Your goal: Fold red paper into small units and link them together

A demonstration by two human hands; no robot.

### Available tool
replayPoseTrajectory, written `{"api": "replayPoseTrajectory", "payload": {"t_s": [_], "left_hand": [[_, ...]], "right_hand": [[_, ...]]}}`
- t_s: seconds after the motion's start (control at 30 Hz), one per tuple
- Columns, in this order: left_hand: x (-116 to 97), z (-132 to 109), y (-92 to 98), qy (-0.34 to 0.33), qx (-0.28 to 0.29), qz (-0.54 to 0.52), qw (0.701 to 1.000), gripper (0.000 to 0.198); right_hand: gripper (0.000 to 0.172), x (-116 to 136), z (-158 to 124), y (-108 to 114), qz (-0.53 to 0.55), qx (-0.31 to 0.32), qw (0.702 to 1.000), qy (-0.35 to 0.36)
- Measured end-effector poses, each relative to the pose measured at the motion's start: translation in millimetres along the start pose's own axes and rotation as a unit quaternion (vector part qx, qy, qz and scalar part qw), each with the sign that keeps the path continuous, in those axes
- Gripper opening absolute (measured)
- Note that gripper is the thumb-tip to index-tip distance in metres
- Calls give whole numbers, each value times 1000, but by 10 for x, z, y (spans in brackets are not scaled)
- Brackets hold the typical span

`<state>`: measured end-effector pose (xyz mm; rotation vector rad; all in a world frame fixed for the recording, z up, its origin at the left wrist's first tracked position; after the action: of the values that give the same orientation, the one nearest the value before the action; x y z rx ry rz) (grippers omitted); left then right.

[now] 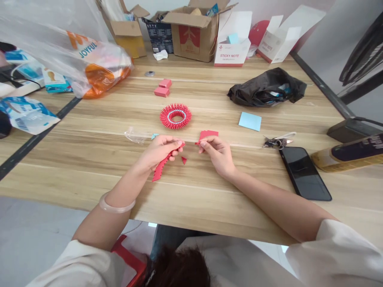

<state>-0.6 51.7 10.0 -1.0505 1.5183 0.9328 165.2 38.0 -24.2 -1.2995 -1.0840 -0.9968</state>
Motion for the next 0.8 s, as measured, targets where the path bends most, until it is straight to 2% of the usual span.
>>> {"api": "replayPoseTrajectory", "payload": {"t_s": [0.13,0.43,0.57,0.8], "left_hand": [[1,-13,-29,18,32,-22,999,9],[13,-13,-68,16,75,-28,997,9],[-2,-5,-65,0,71,-29,997,10],[-8,-16,-52,-14,49,-24,998,11]], "right_hand": [[13,-12,-23,-70,-4,45,999,-14],[15,-15,-30,-111,27,75,996,-27],[15,-46,-21,-108,45,89,994,-41],[15,-52,-18,-92,62,74,994,-54]]}}
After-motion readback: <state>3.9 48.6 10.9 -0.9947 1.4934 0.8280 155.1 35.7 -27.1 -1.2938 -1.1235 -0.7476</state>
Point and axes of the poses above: each hand's wrist, its own z-axis towards the middle knuckle, its own y-axis out of the back of the hand, x = y × z, the point moved 5 cm from there along z, towards the middle knuckle, and after that the axes turned 12 degrees about -y, right-handed, at the moved point
